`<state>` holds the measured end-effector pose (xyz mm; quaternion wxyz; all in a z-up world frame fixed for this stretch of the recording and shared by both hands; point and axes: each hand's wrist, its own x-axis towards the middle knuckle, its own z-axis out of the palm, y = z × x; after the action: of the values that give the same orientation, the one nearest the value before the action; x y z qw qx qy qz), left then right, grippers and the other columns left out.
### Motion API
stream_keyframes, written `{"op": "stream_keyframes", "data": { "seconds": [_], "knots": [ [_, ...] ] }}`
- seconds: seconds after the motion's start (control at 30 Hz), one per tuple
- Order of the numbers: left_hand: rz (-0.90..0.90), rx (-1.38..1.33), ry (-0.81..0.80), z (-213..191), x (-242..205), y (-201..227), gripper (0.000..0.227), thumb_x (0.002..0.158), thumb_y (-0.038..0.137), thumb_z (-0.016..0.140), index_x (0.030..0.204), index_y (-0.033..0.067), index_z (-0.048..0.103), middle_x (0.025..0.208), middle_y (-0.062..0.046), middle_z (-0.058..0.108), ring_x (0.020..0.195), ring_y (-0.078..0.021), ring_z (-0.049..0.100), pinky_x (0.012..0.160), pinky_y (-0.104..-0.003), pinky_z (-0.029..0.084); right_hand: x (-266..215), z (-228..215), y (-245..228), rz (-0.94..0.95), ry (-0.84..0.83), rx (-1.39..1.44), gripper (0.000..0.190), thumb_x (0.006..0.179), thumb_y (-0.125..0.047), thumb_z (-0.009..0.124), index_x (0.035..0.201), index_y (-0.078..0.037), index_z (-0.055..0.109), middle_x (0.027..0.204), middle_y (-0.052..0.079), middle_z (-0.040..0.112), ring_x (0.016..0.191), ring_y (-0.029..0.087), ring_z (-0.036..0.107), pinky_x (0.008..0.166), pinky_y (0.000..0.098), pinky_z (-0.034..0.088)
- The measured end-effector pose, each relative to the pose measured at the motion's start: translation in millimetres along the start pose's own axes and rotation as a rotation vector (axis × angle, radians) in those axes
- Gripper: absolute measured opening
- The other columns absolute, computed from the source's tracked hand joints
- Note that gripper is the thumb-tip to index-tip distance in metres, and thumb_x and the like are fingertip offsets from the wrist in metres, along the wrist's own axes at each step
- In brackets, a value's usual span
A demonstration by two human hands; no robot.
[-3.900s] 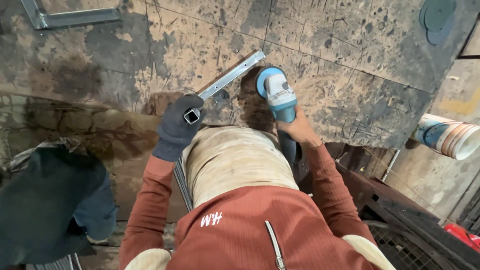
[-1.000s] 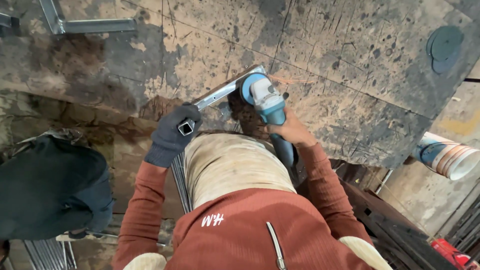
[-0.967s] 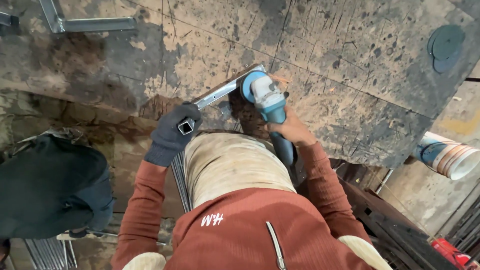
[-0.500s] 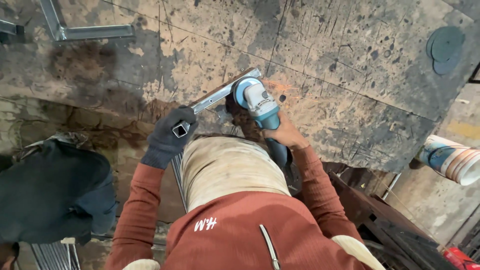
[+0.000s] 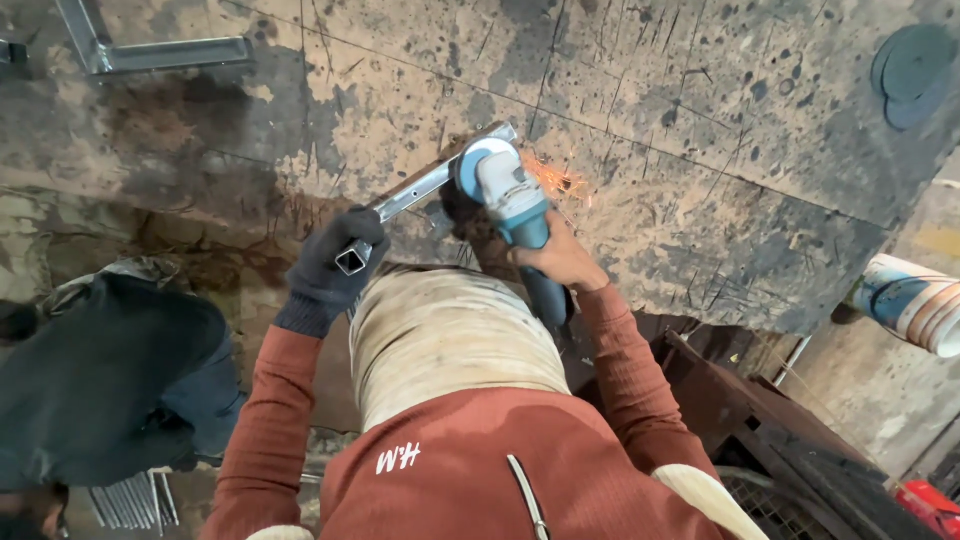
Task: Grinding and fitting metal square tubing using an angle grinder and a square tool on a workbench.
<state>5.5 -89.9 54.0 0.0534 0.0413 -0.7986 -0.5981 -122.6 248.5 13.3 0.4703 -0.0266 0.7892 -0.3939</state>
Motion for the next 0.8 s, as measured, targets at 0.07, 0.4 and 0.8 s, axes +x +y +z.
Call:
{"op": "stream_keyframes", "data": {
  "seconds": [0.07, 0.4, 0.8],
  "knots": [
    [0.009, 0.003, -0.002, 0, 1, 9, 0.029, 0.091, -0.002, 0.078, 0.106, 0.0106, 0.057, 0.105, -0.009, 0.069, 0.097, -0.0231, 0.071, 0.086, -0.035, 0.057, 0, 2, 5, 0.016, 0.047, 0.006, 0.082, 0.068, -0.032, 0.084, 0.133, 0.005, 0.052, 0.115, 0.016, 0.068, 0.102, 0.026, 0.065, 0.091, 0.0380, 0.054],
    [0.104, 0.044, 0.034, 13, -6, 8, 0.028, 0.088, -0.002, 0.079, 0.103, 0.0114, 0.059, 0.099, -0.009, 0.068, 0.096, -0.0287, 0.072, 0.085, -0.037, 0.057, -5, 0, -13, -0.079, -0.056, 0.065, 0.090, 0.064, -0.027, 0.084, 0.141, 0.001, 0.047, 0.118, 0.013, 0.067, 0.102, 0.024, 0.066, 0.091, 0.0370, 0.053],
    [-0.039, 0.117, 0.093, 15, -14, 4, 0.029, 0.087, 0.002, 0.081, 0.104, 0.0114, 0.059, 0.111, -0.013, 0.073, 0.104, -0.0281, 0.074, 0.088, -0.035, 0.057, 7, -3, 2, -0.213, -0.055, 0.005, 0.085, 0.067, -0.024, 0.086, 0.139, 0.004, 0.049, 0.123, 0.015, 0.065, 0.109, 0.025, 0.063, 0.097, 0.0385, 0.050]
  ]
}}
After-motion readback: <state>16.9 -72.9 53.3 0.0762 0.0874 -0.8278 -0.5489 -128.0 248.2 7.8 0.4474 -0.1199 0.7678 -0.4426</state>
